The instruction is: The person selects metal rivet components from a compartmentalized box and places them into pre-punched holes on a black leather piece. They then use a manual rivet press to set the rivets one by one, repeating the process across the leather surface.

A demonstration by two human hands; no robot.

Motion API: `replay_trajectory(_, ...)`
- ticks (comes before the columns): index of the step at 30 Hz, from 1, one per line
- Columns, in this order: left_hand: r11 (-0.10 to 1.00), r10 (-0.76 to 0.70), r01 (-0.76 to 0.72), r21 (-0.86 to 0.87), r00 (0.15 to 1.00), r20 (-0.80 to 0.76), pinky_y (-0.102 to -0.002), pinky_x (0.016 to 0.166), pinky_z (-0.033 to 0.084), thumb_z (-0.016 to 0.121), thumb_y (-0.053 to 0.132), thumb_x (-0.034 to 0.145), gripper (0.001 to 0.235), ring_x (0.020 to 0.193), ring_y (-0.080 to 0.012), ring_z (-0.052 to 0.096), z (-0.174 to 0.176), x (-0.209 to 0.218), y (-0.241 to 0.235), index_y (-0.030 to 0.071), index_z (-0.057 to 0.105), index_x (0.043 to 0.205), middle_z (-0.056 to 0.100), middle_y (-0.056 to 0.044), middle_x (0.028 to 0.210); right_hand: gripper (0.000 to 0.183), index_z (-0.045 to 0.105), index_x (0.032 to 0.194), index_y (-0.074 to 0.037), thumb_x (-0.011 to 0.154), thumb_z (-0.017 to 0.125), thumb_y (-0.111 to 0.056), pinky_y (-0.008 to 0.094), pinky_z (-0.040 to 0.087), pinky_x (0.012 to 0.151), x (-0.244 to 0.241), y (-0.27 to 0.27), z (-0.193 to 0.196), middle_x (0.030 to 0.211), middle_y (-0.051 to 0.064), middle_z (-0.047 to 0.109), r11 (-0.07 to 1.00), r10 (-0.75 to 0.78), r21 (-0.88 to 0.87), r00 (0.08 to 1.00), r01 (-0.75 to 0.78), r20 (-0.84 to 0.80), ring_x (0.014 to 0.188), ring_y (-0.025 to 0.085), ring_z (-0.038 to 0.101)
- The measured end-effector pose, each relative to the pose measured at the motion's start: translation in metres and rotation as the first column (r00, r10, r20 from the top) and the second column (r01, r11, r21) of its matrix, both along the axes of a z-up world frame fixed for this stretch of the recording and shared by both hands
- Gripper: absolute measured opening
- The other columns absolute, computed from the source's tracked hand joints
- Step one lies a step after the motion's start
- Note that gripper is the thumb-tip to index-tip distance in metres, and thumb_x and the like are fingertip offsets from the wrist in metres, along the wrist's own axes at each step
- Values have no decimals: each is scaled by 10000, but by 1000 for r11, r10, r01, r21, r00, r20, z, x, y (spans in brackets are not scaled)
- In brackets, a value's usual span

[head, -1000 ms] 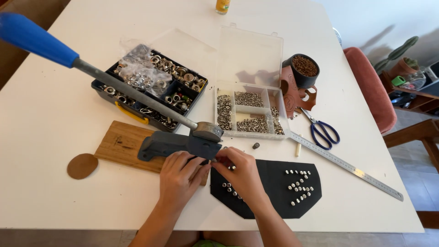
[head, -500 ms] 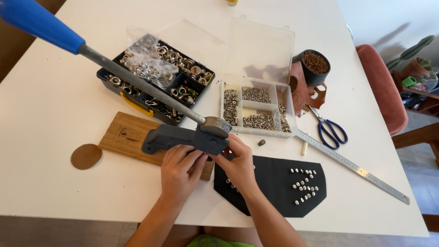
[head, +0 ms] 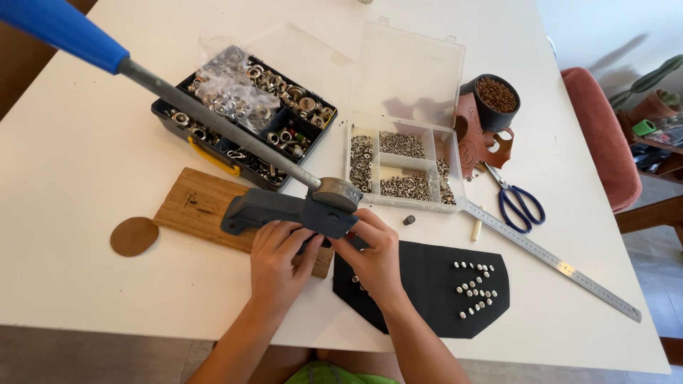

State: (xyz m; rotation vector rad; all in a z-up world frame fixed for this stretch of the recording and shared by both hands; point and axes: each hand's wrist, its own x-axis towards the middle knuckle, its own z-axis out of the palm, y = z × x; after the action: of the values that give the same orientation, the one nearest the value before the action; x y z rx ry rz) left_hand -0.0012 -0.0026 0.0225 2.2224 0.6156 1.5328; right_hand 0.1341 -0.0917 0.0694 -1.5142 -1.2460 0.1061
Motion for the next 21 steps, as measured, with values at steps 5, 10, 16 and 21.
replay_trajectory(5,1000,8,-8,-30,1000,4,-421,906,535,762,216,919,121,892,-282,709,0,-3,0,101,746,951,684,-67,878,174,822,1016,-92,844,821,-68,427,613,720,3,1,-32,1027,117,779,999,20,-40,998,-22,-62,847,319,769)
replay_trajectory(10,1000,12,-13,-28,1000,-9,-425,912,529,760,230,923,147,876,-280,708,6,-4,-1,87,731,946,683,-70,874,229,778,1143,-67,919,770,-116,560,617,788,3,3,-24,1092,177,756,996,80,-18,964,-88,-253,986,394,738)
replay_trajectory(16,1000,6,-6,-15,1000,-7,-417,914,522,747,210,931,124,871,-270,700,6,-4,-1,89,725,944,673,-59,871,286,740,1208,-63,926,760,-106,664,585,940,9,1,-41,1304,209,659,985,144,-41,922,-169,-359,1236,539,559)
replay_trajectory(21,996,-6,10,-90,999,38,-421,897,528,752,250,938,187,833,-286,693,5,-5,-2,74,690,930,646,-67,832,321,750,1210,-76,892,795,-94,640,558,993,10,3,-41,1319,191,672,988,107,-63,920,-140,-376,1265,506,552)
